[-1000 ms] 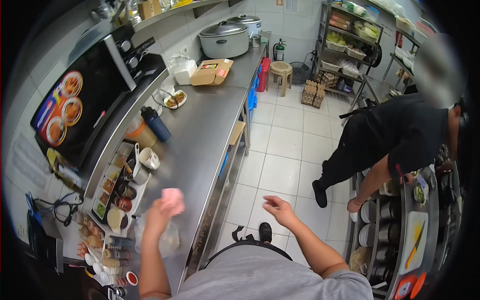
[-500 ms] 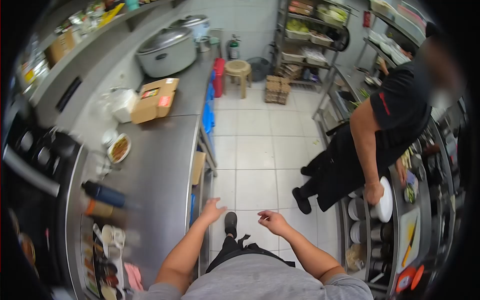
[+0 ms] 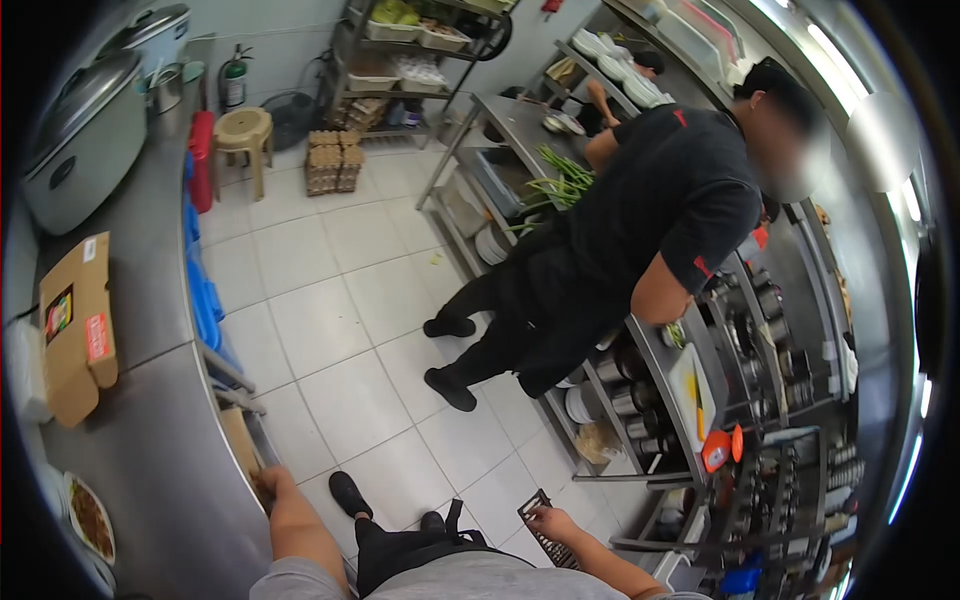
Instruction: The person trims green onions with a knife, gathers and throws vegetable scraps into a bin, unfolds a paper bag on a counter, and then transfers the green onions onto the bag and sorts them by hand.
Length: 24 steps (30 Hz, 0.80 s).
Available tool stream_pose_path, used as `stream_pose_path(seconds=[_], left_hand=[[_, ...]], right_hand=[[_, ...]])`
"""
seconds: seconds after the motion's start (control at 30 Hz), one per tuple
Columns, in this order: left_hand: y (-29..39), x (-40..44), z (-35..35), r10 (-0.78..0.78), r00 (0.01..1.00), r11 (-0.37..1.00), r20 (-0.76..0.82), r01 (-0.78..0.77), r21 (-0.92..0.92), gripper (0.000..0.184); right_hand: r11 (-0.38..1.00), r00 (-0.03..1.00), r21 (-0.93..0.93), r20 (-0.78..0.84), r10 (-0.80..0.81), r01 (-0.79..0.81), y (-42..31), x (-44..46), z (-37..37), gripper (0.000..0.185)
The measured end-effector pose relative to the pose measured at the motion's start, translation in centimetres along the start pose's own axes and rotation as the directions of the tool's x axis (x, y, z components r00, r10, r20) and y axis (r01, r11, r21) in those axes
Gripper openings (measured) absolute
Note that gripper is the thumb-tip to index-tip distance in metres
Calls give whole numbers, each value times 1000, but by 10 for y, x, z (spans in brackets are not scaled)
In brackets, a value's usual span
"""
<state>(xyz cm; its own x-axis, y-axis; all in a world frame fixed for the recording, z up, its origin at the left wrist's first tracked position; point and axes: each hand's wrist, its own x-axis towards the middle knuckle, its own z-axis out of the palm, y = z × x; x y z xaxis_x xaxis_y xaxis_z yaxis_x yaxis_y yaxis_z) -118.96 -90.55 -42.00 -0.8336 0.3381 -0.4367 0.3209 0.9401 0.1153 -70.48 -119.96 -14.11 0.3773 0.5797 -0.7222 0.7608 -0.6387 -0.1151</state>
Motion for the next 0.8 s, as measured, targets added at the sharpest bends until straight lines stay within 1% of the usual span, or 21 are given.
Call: stream_pose_path(seconds=[0.07,0.1,0.13,0.17,0.2,0.23,0.27,0.37,0.4,0.43,0.47,0.5,0.53,0.57,0.6,0.63,0.67,0.7,0.73,0.77,0.8], left_hand=[[-4,4,9,-74,976,994,-203,56,-90,40],[-2,7,6,-63,979,995,-195,46,-91,40],[-3,12,3,-64,998,997,-9,63,-43,41],[-4,15,1,-79,982,997,174,79,7,44],[-7,17,8,-87,980,996,177,87,4,44],[-11,18,14,-41,994,990,-103,27,-141,41],[-16,17,20,-34,924,964,-380,-70,-258,40],[-60,82,90,7,744,998,-668,-49,-44,37],[-67,83,83,-58,886,949,-460,-95,-302,43],[-60,77,62,-66,971,839,-228,-69,-539,49],[-57,57,41,-1,994,854,-109,-56,-517,45],[-37,16,5,146,974,985,-173,-159,-67,43],[-41,12,-2,54,981,974,-186,-92,-205,40],[-49,31,10,-81,980,966,-181,33,-256,42],[-77,77,60,-208,866,938,-455,44,-345,44],[-88,98,69,65,863,997,-500,-77,-2,45],[-104,136,90,181,664,983,-725,-111,144,41],[-87,110,58,192,654,980,-732,-166,110,38],[-65,76,16,203,643,972,-738,-220,76,36],[-53,67,-3,196,637,975,-745,-209,77,36],[-44,55,-18,65,791,970,-608,-194,-148,34]], right_hand=[[1000,999,5,-43,4,-3,3,-10,12,42],[1000,1000,4,-11,-19,19,5,-12,18,42],[999,999,-2,24,-46,46,7,-11,20,41],[998,997,20,52,-62,61,6,-12,23,41],[998,993,13,95,-70,69,1,-12,24,42],[994,988,-12,105,-109,110,-3,-11,24,42],[988,982,-38,118,-148,153,-5,-8,24,43],[987,977,18,140,-159,158,-8,11,12,42],[986,976,40,143,-166,162,-8,17,9,41],[982,972,59,146,-186,179,-2,30,7,40],[988,979,26,134,-152,150,-10,36,-1,38],[979,972,7,115,-205,205,-5,50,-3,37],[972,969,18,71,-236,235,-5,60,-6,35],[965,957,40,126,-262,259,8,82,-4,35],[975,967,15,129,-222,222,-9,89,-16,33],[960,956,127,127,-265,249,-2,107,-16,32],[944,938,85,119,-326,318,1,127,-19,31],[938,931,40,113,-347,345,-6,136,-28,31],[934,929,66,106,-356,350,-7,148,-37,32],[922,921,90,68,-383,377,-15,152,-47,32],[909,913,110,28,-408,403,-21,153,-63,32]])
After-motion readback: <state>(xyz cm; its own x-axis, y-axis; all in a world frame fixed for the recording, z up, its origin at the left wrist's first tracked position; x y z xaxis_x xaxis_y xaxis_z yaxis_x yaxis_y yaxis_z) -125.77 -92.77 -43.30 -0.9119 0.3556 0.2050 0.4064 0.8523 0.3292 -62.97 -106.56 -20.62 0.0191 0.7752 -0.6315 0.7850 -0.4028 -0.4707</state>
